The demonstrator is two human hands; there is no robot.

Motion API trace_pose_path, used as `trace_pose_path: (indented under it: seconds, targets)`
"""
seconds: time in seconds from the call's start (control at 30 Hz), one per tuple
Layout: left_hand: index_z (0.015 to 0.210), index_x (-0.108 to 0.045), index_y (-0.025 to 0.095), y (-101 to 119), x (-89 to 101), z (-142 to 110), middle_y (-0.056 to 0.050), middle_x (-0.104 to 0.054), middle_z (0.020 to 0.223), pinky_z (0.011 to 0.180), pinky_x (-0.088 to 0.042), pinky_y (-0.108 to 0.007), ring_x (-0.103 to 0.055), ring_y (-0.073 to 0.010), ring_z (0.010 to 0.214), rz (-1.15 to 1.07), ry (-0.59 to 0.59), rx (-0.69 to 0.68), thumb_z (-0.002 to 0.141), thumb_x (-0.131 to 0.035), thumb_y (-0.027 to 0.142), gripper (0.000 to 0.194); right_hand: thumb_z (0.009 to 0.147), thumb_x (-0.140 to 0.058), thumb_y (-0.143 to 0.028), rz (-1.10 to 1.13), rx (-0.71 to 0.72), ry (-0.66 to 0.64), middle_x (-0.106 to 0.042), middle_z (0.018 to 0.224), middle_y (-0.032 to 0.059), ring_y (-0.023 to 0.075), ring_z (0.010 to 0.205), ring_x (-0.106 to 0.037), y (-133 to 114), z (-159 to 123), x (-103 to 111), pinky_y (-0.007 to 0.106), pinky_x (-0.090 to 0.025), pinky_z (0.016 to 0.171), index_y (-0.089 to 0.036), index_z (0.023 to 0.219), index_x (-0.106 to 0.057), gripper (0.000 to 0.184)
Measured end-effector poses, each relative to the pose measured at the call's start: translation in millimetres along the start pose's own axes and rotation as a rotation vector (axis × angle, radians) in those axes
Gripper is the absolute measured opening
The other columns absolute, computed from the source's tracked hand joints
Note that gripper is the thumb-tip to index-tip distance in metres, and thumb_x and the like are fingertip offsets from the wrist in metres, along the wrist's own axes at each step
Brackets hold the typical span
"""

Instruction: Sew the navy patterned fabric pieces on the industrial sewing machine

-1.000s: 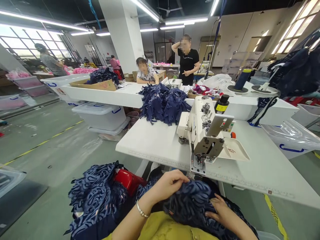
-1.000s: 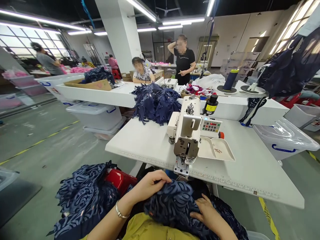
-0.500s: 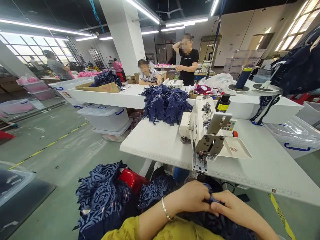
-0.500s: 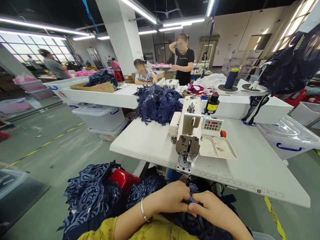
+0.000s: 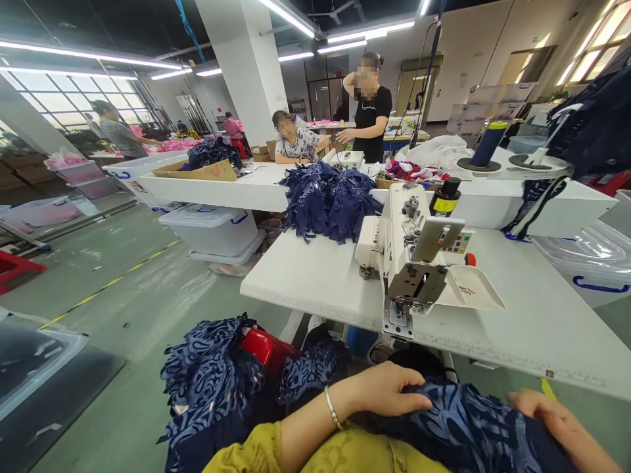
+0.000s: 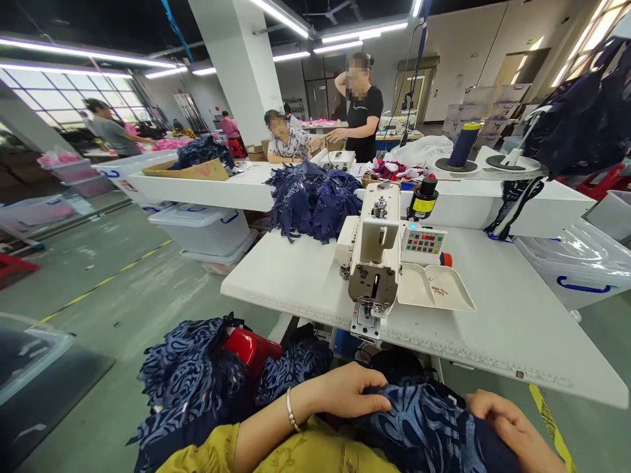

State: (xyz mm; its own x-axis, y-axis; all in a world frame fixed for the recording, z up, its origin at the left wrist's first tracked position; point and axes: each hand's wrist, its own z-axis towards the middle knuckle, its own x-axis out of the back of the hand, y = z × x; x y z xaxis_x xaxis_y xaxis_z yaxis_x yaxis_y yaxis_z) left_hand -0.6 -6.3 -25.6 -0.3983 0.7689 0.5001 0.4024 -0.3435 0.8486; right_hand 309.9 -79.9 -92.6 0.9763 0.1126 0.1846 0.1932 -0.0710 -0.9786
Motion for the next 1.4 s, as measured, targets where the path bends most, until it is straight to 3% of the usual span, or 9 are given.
trace_pose_path:
  seconds: [0.17, 0.37, 0.57, 0.67, 0.9, 1.07, 1.2, 1.3, 1.4]
  targets:
    - [0.091, -0.065, 0.015, 14.2, 8.6, 0.2, 0.002, -0.056, 0.079, 0.067, -0.039, -0.017, -0.049, -0.0092, 0.072, -0.296, 0.075, -0.067, 0.088, -0.053, 0.038, 0.026, 0.078, -0.062, -0.059, -0.233, -0.12, -0.262, -0.07, 0.08, 0.0057, 0.026, 0.078, -0.065, -15.9, 6.0, 10.1, 0.033, -0.054, 0.074, -0.024, 0.079, -0.072, 0.037]
    - [0.083, -0.069, 0.012, 30.9, 36.9, -11.1, 0.0, -0.059, 0.074, 0.069, -0.042, -0.02, -0.052, -0.0112, 0.071, -0.266, 0.117, -0.058, 0.086, -0.056, 0.049, 0.039, 0.078, -0.057, -0.065, -0.446, -0.077, 0.204, -0.067, 0.121, 0.0093, 0.0325, 0.111, -0.061, -21.8, 12.0, -8.5, 0.033, -0.058, 0.071, -0.028, 0.111, -0.069, 0.051]
    - [0.096, -0.066, 0.015, 48.0, 28.4, -8.3, -0.004, -0.065, 0.101, 0.083, -0.045, -0.022, -0.058, -0.0146, 0.089, -0.232, 0.053, -0.135, 0.091, -0.05, 0.036, 0.028, 0.09, -0.027, -0.069, -0.07, 0.066, -0.364, -0.073, 0.105, 0.0117, 0.0311, 0.105, -0.064, -65.5, 23.9, -61.7, 0.045, -0.05, 0.097, -0.021, 0.111, -0.072, 0.069]
    - [0.094, -0.065, 0.016, 50.1, 25.8, -7.2, -0.003, -0.065, 0.105, 0.085, -0.044, -0.023, -0.059, -0.0157, 0.094, -0.168, 0.094, -0.141, 0.088, -0.055, 0.037, 0.024, 0.087, -0.026, -0.075, -0.009, 0.088, -0.445, -0.072, 0.105, 0.0122, 0.0324, 0.111, -0.06, -76.4, 36.5, -74.2, 0.048, -0.044, 0.102, -0.02, 0.112, -0.071, 0.075]
    - [0.078, -0.058, 0.017, 48.0, 30.9, -11.6, 0.005, -0.05, 0.064, 0.055, -0.032, -0.02, -0.043, -0.0085, 0.058, 0.114, 0.208, -0.021, 0.089, -0.053, 0.044, 0.03, 0.081, -0.065, -0.051, 0.235, 0.011, -0.043, -0.07, 0.102, 0.0067, 0.0247, 0.099, -0.061, -75.8, 55.0, -93.5, 0.036, -0.048, 0.092, -0.023, 0.097, -0.072, 0.033]
    - [0.084, -0.061, 0.02, 41.1, 42.7, -12.9, 0.002, -0.062, 0.072, 0.057, -0.036, -0.022, -0.053, -0.0123, 0.065, 0.284, 0.448, 0.133, 0.094, -0.048, 0.044, 0.029, 0.073, -0.073, -0.051, 0.435, -0.019, 0.2, -0.067, 0.087, 0.0026, 0.0183, 0.08, -0.059, -86.5, 72.7, -112.7, 0.03, -0.048, 0.075, -0.021, 0.088, -0.068, 0.034]
    - [0.086, -0.063, 0.02, 26.0, 49.4, -7.6, -0.002, -0.065, 0.079, 0.065, -0.042, -0.026, -0.059, -0.017, 0.074, 0.606, 0.705, 0.228, 0.095, -0.049, 0.04, 0.026, 0.076, -0.069, -0.05, 0.198, 0.092, 0.383, -0.059, 0.08, 0.0005, 0.0157, 0.073, -0.053, -91.5, 92.6, -133.5, 0.03, -0.045, 0.072, -0.02, 0.084, -0.059, 0.032]
    - [0.095, -0.064, 0.017, 14.0, 44.3, -4.5, -0.007, -0.066, 0.092, 0.079, -0.047, -0.03, -0.06, -0.0201, 0.09, 0.801, 0.894, 0.08, 0.095, -0.05, 0.033, 0.022, 0.084, -0.059, -0.048, 0.137, 0.148, 0.436, -0.058, 0.085, 0.002, 0.017, 0.075, -0.053, -90.3, 100.8, -148.3, 0.031, -0.046, 0.073, -0.021, 0.095, -0.054, 0.03]
    - [0.112, -0.061, 0.017, 5.6, 33.4, -3.9, -0.008, -0.065, 0.112, 0.095, -0.044, -0.032, -0.058, -0.0175, 0.106, 0.932, 0.838, -0.219, 0.097, -0.046, 0.025, 0.023, 0.087, -0.053, -0.046, 0.169, 0.15, 0.395, -0.061, 0.091, 0.0043, 0.0204, 0.085, -0.056, -90.9, 106.1, -149.9, 0.034, -0.047, 0.079, -0.021, 0.106, -0.053, 0.032]
